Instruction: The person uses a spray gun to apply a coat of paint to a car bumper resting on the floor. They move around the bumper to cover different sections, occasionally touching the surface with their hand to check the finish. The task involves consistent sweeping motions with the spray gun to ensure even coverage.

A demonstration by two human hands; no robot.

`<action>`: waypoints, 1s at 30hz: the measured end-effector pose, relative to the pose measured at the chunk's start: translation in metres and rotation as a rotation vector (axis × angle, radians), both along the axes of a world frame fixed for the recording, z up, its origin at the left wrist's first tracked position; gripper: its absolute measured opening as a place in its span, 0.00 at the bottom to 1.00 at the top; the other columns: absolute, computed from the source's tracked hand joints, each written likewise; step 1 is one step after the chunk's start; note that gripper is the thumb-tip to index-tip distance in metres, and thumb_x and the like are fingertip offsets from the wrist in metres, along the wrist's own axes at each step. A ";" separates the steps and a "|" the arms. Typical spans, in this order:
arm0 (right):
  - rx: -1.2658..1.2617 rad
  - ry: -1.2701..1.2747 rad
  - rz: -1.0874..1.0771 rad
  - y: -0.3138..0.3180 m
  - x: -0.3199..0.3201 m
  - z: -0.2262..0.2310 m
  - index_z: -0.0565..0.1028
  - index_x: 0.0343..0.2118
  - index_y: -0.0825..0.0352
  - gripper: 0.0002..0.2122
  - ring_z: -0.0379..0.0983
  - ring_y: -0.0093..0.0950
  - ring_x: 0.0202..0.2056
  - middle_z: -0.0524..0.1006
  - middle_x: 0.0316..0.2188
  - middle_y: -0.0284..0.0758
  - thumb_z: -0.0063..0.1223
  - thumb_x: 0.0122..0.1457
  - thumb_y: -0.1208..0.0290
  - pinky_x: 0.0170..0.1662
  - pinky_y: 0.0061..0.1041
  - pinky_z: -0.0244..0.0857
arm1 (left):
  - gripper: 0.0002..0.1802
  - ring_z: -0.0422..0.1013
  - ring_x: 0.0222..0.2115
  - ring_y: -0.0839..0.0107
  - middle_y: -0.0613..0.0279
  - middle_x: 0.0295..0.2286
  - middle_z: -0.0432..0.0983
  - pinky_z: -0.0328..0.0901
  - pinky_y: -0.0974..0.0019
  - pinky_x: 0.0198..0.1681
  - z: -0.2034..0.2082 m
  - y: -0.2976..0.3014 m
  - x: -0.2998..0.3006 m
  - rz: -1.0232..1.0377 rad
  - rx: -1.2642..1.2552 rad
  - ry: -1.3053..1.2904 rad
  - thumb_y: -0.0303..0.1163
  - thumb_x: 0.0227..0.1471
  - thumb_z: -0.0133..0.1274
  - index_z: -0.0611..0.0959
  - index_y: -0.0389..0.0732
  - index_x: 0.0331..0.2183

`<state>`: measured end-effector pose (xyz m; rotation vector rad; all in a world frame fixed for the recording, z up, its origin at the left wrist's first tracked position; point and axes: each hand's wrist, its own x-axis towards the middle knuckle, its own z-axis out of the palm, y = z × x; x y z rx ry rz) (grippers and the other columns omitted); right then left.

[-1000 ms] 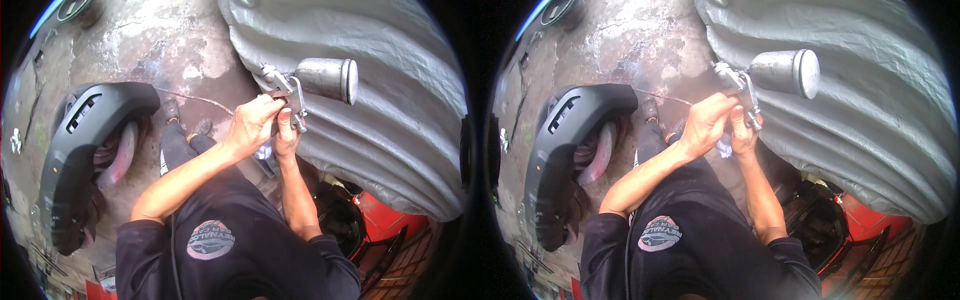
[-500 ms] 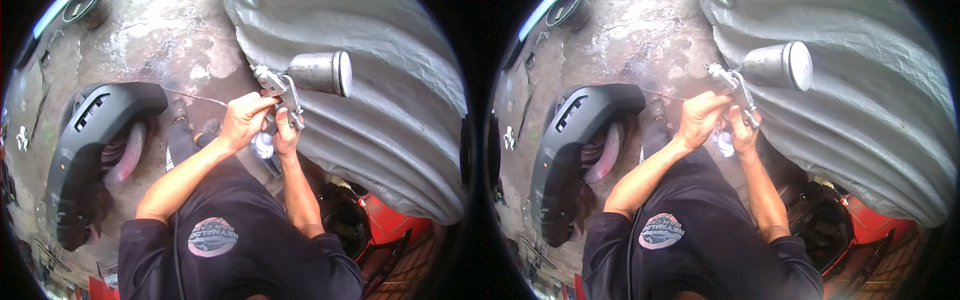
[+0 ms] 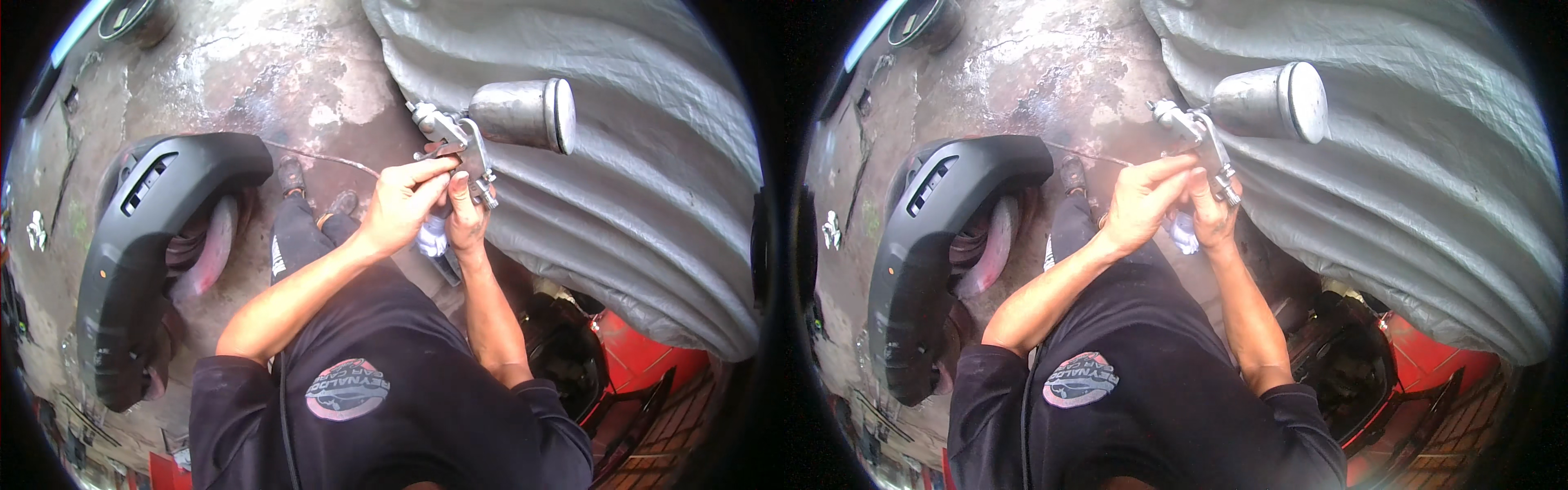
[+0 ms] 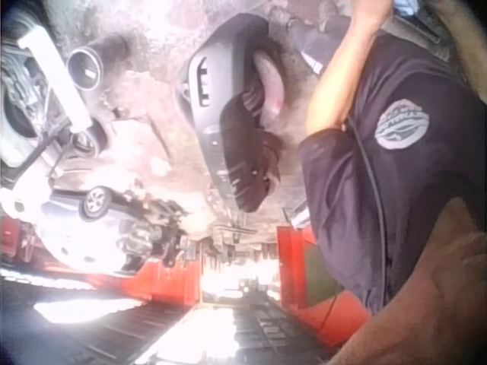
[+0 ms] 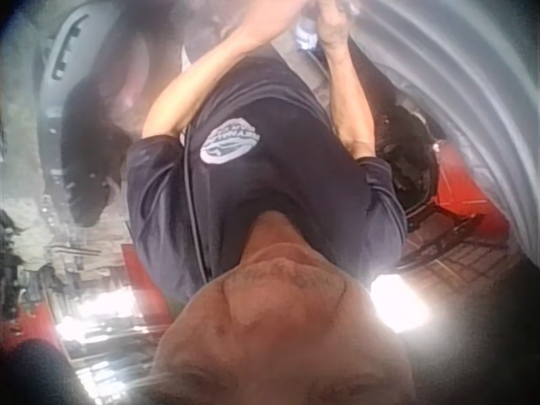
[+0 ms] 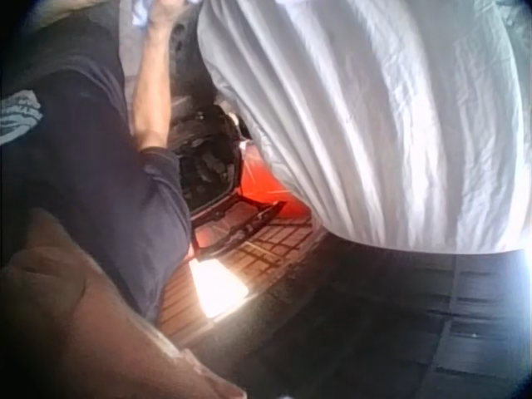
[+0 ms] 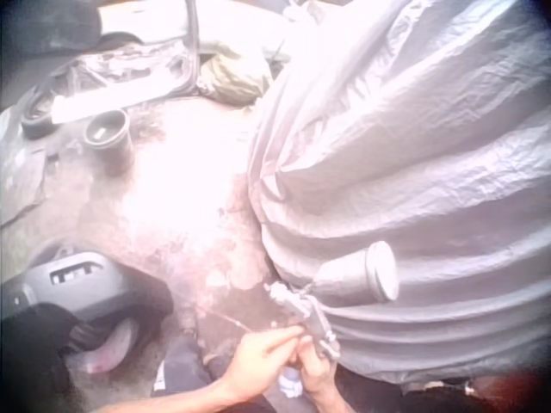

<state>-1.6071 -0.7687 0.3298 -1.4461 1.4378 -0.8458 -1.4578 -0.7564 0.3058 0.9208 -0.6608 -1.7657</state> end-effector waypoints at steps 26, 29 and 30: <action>0.057 0.037 -0.074 0.027 0.000 -0.004 0.77 0.50 0.73 0.22 0.74 0.24 0.32 0.79 0.33 0.34 0.51 0.71 0.54 0.34 0.26 0.67 | 0.13 0.59 0.11 0.81 0.70 0.16 0.66 0.54 0.73 0.12 0.018 0.005 -0.017 0.142 0.397 0.458 0.34 0.63 0.56 0.79 0.36 0.29; 0.008 0.003 -0.095 0.026 0.000 -0.006 0.80 0.43 0.72 0.19 0.74 0.25 0.28 0.79 0.28 0.34 0.50 0.71 0.56 0.32 0.28 0.65 | 0.14 0.65 0.13 0.79 0.67 0.18 0.71 0.59 0.72 0.16 0.023 0.012 -0.013 0.114 0.246 0.248 0.33 0.63 0.56 0.83 0.30 0.39; -0.014 -0.005 -0.104 0.028 -0.001 -0.006 0.80 0.43 0.72 0.19 0.74 0.26 0.28 0.79 0.28 0.34 0.50 0.71 0.56 0.32 0.28 0.65 | 0.16 0.67 0.15 0.78 0.66 0.19 0.73 0.62 0.72 0.18 0.026 0.015 -0.011 0.103 0.181 0.153 0.33 0.63 0.55 0.84 0.27 0.43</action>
